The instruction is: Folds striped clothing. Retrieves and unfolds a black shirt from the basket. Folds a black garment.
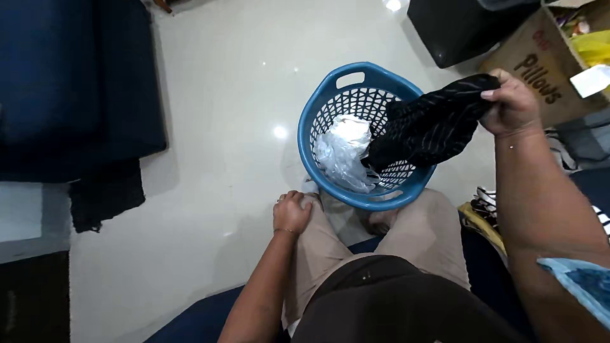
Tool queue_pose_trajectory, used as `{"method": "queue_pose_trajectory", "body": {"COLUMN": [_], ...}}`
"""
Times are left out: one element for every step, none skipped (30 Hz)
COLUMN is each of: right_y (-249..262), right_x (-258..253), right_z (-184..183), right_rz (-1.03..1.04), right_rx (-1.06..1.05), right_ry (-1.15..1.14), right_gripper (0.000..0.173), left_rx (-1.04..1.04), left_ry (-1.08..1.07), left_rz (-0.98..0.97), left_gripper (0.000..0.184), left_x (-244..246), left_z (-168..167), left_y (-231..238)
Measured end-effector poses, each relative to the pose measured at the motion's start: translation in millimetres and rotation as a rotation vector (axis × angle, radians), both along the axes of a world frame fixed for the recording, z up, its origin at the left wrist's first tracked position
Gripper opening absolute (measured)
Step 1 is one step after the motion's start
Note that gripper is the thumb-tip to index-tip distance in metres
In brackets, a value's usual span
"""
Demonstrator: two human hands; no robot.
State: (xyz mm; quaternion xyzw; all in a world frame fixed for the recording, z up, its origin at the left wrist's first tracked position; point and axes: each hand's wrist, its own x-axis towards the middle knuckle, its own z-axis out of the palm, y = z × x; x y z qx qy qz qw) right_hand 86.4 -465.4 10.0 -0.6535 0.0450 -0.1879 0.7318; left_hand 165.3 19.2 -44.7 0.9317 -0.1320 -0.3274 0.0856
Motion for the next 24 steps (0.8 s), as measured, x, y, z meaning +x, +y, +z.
{"method": "queue_pose_trajectory", "body": {"right_y": [3, 9, 16, 23, 29, 35, 41, 47, 53, 59, 65, 69, 73, 77, 81, 85, 89, 93, 96, 101, 110, 123, 139, 155], "right_x": [1, 1, 0, -1, -3, -6, -9, -12, -17, -22, -28, -34, -40, -46, -52, -58, -63, -67, -71, -78, -86, -94, -101, -106], "right_z": [9, 19, 29, 38, 47, 56, 66, 77, 88, 100, 112, 124, 135, 144, 152, 157, 160, 159, 154, 145, 129, 109, 83, 54], "right_rz": [0.054, 0.096, 0.131, 0.159, 0.188, 0.214, 0.24, 0.263, 0.29, 0.314, 0.335, 0.35, 0.35, 0.327, 0.273, 0.182, 0.063, -0.061, -0.162, -0.209, -0.196, -0.126, -0.046, 0.011], "right_rx": [-0.047, -0.069, -0.072, -0.061, -0.049, -0.05, -0.056, -0.067, -0.077, -0.09, -0.114, -0.142, -0.164, -0.188, -0.209, -0.227, -0.249, -0.289, -0.366, -0.469, -0.57, -0.643, -0.685, -0.711], "right_ry": [-0.005, -0.019, -0.041, -0.07, -0.101, -0.127, -0.151, -0.168, -0.179, -0.189, -0.204, -0.221, -0.242, -0.26, -0.271, -0.268, -0.244, -0.199, -0.14, -0.082, -0.027, 0.018, 0.094, 0.216], "right_gripper": [0.017, 0.017, 0.017, 0.017, 0.017, 0.016, 0.016, 0.016, 0.017, 0.017, 0.019, 0.019, 0.02, 0.02, 0.021, 0.021, 0.021, 0.018, 0.019, 0.04, 0.073, 0.103, 0.116, 0.112], "left_rx": [0.002, -0.003, -0.029, -0.083, -0.178, -0.31, -0.45, -0.57, -0.673, -0.766, -0.842, -0.912, -0.965, -1.0, -1.018, -1.052, -1.09, -1.133, -1.181, -1.239, -1.306, -1.381, -1.44, -1.469], "left_ry": [0.001, 0.004, -0.008, -0.037, -0.083, -0.139, -0.19, -0.212, -0.22, -0.235, -0.258, -0.275, -0.269, -0.243, -0.213, -0.2, -0.184, -0.173, -0.186, -0.22, -0.246, -0.262, -0.275, -0.298], "left_rz": [0.004, 0.008, 0.017, 0.03, 0.043, 0.048, 0.039, 0.012, -0.036, -0.102, -0.182, -0.264, -0.341, -0.411, -0.465, -0.497, -0.514, -0.515, -0.484, -0.428, -0.373, -0.341, -0.337, -0.353], "left_gripper": [0.046, 0.048, 0.05, 0.052, 0.054, 0.058, 0.066, 0.076, 0.086, 0.096, 0.105, 0.112, 0.113, 0.107, 0.09, 0.063, 0.039, 0.027, 0.022, 0.021, 0.02, 0.019, 0.018, 0.017], "left_x": [0, 0, -1, -3, -4, -4, -4, -2, -2, -3, -5, -8, -11, -16, -21, -25, -27, -29, -31, -32, -31, -31, -30, -30], "left_z": [0, 0, -1, -4, -7, -10, -11, -7, 2, 14, 27, 42, 57, 72, 86, 98, 109, 122, 137, 151, 168, 185, 202, 219], "left_y": [0, 0, 0, 0, 0, -4, -14, -29, -47, -67, -87, -106, -122, -135, -143, -149, -153, -152, -149, -145, -140, -135, -129, -123]}}
